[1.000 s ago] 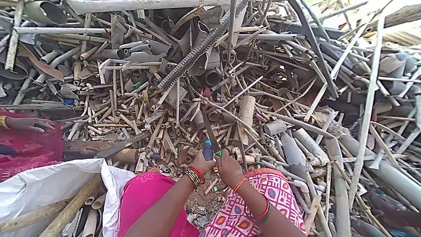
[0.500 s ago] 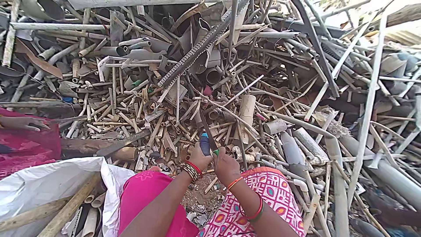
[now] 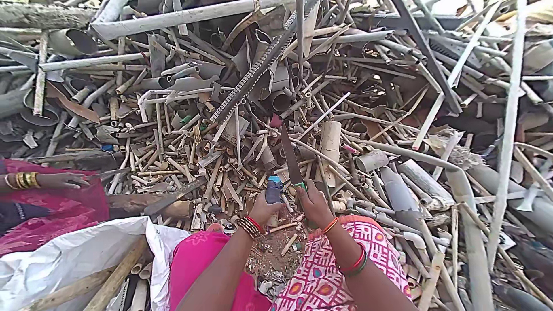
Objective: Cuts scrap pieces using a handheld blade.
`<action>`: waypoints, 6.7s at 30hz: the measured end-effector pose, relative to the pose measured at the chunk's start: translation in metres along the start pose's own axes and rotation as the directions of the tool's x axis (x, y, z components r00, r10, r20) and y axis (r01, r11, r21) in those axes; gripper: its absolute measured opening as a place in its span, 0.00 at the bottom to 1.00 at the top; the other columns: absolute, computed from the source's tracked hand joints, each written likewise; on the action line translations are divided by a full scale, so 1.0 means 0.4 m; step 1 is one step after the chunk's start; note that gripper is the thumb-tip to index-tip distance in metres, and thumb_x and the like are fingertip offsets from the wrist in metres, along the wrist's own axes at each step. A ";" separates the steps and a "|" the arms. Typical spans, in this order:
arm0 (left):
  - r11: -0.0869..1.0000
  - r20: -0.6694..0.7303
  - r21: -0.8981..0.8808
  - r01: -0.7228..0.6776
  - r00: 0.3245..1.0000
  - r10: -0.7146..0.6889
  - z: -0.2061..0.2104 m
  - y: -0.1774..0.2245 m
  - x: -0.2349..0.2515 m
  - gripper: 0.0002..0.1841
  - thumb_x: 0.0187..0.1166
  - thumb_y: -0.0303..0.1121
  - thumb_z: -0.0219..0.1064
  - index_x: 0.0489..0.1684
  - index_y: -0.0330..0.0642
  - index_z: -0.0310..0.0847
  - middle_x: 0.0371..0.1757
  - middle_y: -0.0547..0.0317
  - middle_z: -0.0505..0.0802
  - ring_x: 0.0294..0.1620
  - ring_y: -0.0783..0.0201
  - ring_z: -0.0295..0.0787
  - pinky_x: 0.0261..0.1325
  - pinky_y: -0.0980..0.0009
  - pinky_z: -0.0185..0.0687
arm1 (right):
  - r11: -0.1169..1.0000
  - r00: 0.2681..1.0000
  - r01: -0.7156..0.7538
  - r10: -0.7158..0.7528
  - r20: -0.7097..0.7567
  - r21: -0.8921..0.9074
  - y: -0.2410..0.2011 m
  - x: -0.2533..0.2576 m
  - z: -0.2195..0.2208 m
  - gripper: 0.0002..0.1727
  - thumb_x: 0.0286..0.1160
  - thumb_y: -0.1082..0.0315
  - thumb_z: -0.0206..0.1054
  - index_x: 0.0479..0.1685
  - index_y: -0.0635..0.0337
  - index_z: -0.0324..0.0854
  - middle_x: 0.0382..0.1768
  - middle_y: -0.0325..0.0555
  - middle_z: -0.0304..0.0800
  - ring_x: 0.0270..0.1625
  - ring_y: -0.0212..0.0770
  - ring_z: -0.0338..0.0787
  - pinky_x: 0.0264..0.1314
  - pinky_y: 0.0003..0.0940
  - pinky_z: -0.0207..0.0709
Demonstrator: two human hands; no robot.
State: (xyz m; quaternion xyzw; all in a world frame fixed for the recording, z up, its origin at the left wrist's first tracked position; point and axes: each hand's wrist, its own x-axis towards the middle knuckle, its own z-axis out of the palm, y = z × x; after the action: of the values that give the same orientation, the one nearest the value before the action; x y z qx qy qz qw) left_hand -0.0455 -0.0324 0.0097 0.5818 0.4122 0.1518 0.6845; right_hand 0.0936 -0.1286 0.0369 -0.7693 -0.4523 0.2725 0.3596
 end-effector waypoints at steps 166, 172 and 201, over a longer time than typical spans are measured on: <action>0.474 -0.193 0.874 0.106 0.971 0.139 0.100 0.021 0.083 0.22 0.83 0.33 0.63 0.71 0.27 0.77 0.66 0.33 0.88 0.69 0.39 0.86 0.71 0.43 0.77 | 0.855 0.994 0.109 -0.077 -0.083 0.507 0.077 0.048 0.122 0.18 0.83 0.60 0.63 0.47 0.71 0.83 0.31 0.38 0.84 0.29 0.22 0.79 0.38 0.22 0.75; 0.824 0.125 0.546 -0.154 0.987 0.102 0.050 -0.015 0.109 0.35 0.63 0.32 0.80 0.71 0.24 0.71 0.58 0.41 0.88 0.59 0.57 0.86 0.68 0.60 0.78 | 0.544 1.000 -0.020 0.000 0.024 0.839 0.067 0.075 0.058 0.10 0.88 0.69 0.53 0.36 0.57 0.74 0.12 0.25 0.70 0.13 0.20 0.70 0.20 0.15 0.69; 0.452 -0.002 0.892 -0.005 1.000 0.015 0.074 0.020 0.133 0.31 0.72 0.37 0.73 0.74 0.31 0.75 0.70 0.34 0.84 0.74 0.39 0.80 0.77 0.40 0.66 | 0.475 1.000 -0.023 0.010 0.020 0.880 0.046 0.060 -0.021 0.16 0.92 0.71 0.44 0.32 0.55 0.72 0.12 0.28 0.73 0.12 0.20 0.71 0.19 0.13 0.69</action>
State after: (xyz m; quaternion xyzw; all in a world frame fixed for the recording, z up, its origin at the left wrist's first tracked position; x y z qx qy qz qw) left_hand 0.0112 -0.0137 -0.0041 0.8558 0.4303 -0.0797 0.2758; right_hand 0.1195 -0.1160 0.0248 -0.4791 -0.2436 0.4739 0.6976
